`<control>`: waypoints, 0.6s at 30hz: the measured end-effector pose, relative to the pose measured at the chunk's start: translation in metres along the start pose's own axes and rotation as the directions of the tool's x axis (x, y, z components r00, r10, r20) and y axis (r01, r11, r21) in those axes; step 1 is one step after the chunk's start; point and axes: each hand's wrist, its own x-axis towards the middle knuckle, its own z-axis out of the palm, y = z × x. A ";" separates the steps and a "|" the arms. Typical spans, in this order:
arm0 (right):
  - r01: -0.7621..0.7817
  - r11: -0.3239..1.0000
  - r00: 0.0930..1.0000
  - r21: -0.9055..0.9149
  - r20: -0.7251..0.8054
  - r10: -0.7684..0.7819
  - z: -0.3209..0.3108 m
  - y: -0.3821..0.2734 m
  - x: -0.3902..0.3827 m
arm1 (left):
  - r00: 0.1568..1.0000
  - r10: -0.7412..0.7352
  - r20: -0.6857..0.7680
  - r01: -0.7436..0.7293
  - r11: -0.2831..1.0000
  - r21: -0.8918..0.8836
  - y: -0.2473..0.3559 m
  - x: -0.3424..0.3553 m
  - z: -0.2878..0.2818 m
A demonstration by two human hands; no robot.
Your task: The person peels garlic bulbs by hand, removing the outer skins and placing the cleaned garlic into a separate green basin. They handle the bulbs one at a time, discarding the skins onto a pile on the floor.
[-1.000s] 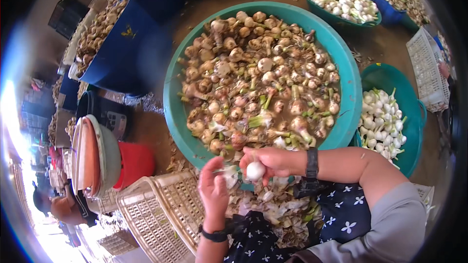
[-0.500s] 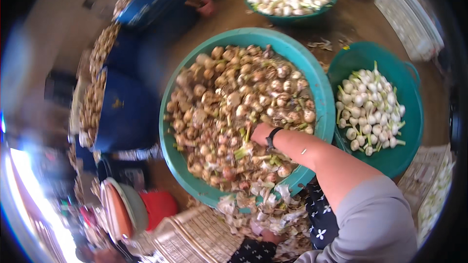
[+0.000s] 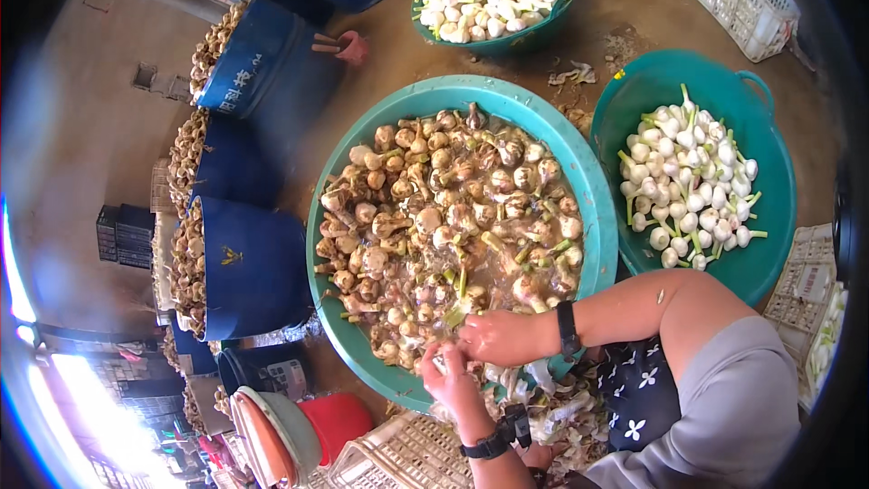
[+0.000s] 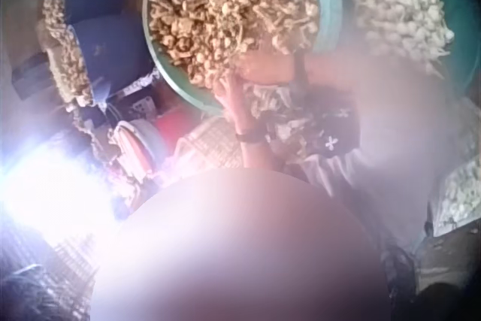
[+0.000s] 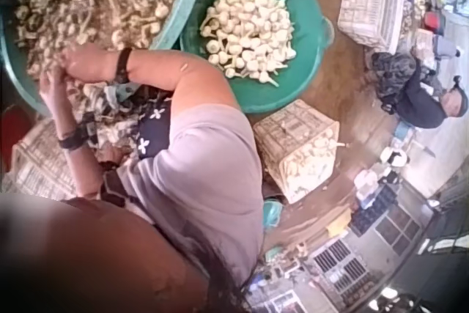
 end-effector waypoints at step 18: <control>-0.350 0.832 0.937 0.431 0.154 0.314 0.034 -0.001 -0.005 | 0.805 -0.465 0.368 0.432 0.885 0.174 0.003 0.003 -0.046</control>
